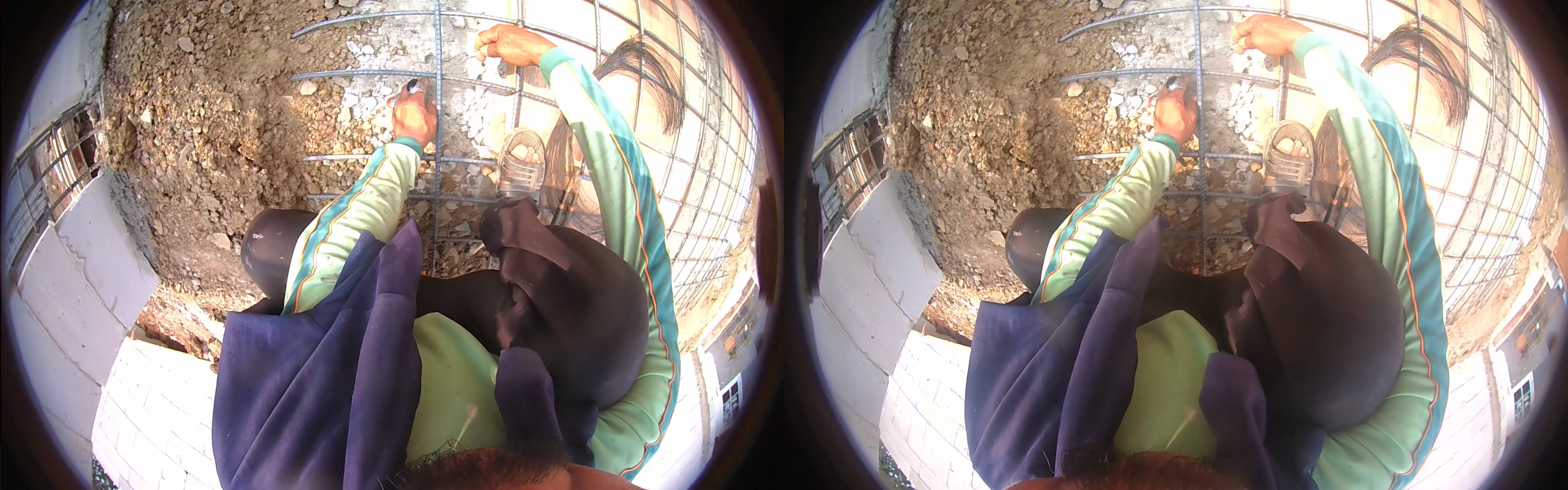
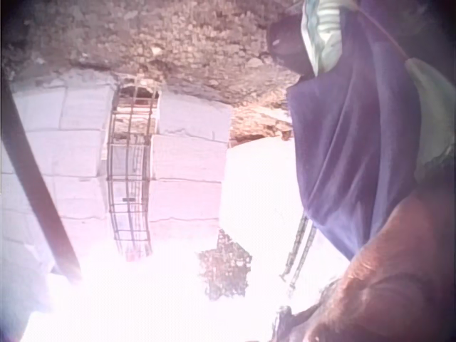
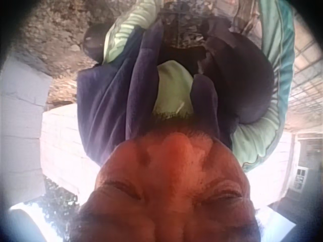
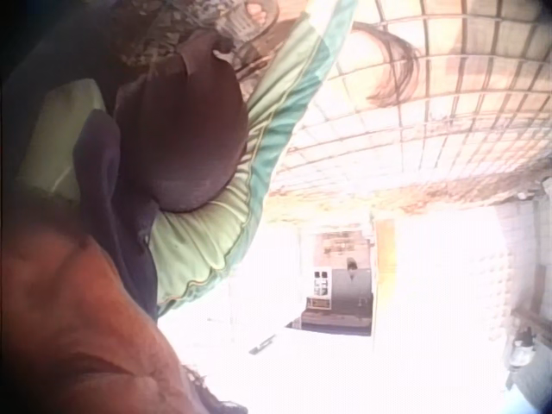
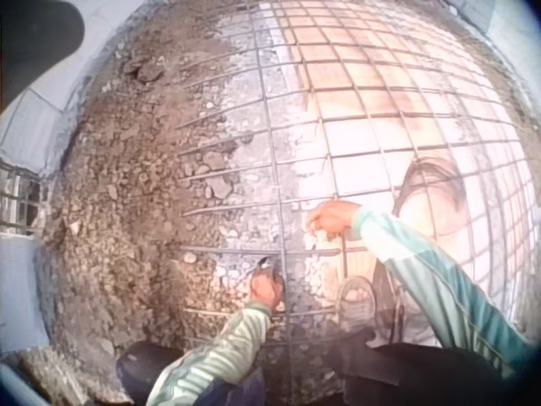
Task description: The person uses pliers to twist and cut wire, securing a metal reinforcement mesh to vertical rebar at various points around a construction area.
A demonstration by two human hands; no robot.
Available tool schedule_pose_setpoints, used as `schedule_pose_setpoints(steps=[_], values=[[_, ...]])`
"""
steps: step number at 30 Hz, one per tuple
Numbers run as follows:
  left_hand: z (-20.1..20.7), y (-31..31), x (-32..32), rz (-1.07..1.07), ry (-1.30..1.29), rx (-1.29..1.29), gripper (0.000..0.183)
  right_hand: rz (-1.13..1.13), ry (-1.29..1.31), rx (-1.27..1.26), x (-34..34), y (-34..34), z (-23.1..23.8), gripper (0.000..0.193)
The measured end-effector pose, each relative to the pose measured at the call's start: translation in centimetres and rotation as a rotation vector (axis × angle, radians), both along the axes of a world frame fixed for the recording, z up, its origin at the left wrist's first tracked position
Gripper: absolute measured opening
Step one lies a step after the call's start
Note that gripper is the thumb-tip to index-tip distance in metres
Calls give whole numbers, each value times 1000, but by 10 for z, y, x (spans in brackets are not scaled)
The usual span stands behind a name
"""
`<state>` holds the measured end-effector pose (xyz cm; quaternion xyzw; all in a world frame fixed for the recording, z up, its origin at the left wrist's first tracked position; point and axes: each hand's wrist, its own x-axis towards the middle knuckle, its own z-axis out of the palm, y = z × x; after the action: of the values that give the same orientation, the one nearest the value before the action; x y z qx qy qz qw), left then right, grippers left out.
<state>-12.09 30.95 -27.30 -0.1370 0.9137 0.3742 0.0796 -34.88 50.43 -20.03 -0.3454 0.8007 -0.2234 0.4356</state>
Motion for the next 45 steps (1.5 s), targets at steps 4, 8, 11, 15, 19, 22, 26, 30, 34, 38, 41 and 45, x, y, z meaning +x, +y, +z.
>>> schedule_pose_setpoints(steps=[4, 8, 11, 15, 19, 22, 26, 30, 34, 38, 41, 45], values=[[19, 17, -5, 197, -30, -56, 42, 25, -59, 131, 5, 1, -1, 21], [13, 15, -2, 175, -58, -122, 30, 56, -106, 110, -2, -9, 14, 19], [16, 10, -10, 147, -145, -88, 28, 18, -89, 123, -2, -8, 17, 20], [29, 16, -19, 216, -281, -58, 27, -82, -74, -2, 7, 8, -4, 21], [54, -3, -37, 104, -303, -123, 27, -258, -220, -156, 54, -2, 7, 20], [71, -12, -65, 130, -296, -39, 25, -196, -106, -134, 116, -16, 45, 19], [58, -11, -68, 316, -389, 360, 35, -195, -66, -110, 157, -27, 61, 20], [67, -6, -66, 744, -615, 903, 26, -337, -337, -50, 174, -29, 87, 38], [73, 14, -67, 776, -718, 946, 21, -87, -430, -59, 204, -29, 102, 46], [51, 1, -73, 614, -828, 722, 27, -110, -440, -134, 207, -1, 109, 46], [17, -48, -91, -72, -365, 28, 30, -684, -169, -216, 198, 49, 100, 35], [94, 28, -93, -562, -364, -562, 31, -1289, 597, 149, 259, 209, 85, 28]])
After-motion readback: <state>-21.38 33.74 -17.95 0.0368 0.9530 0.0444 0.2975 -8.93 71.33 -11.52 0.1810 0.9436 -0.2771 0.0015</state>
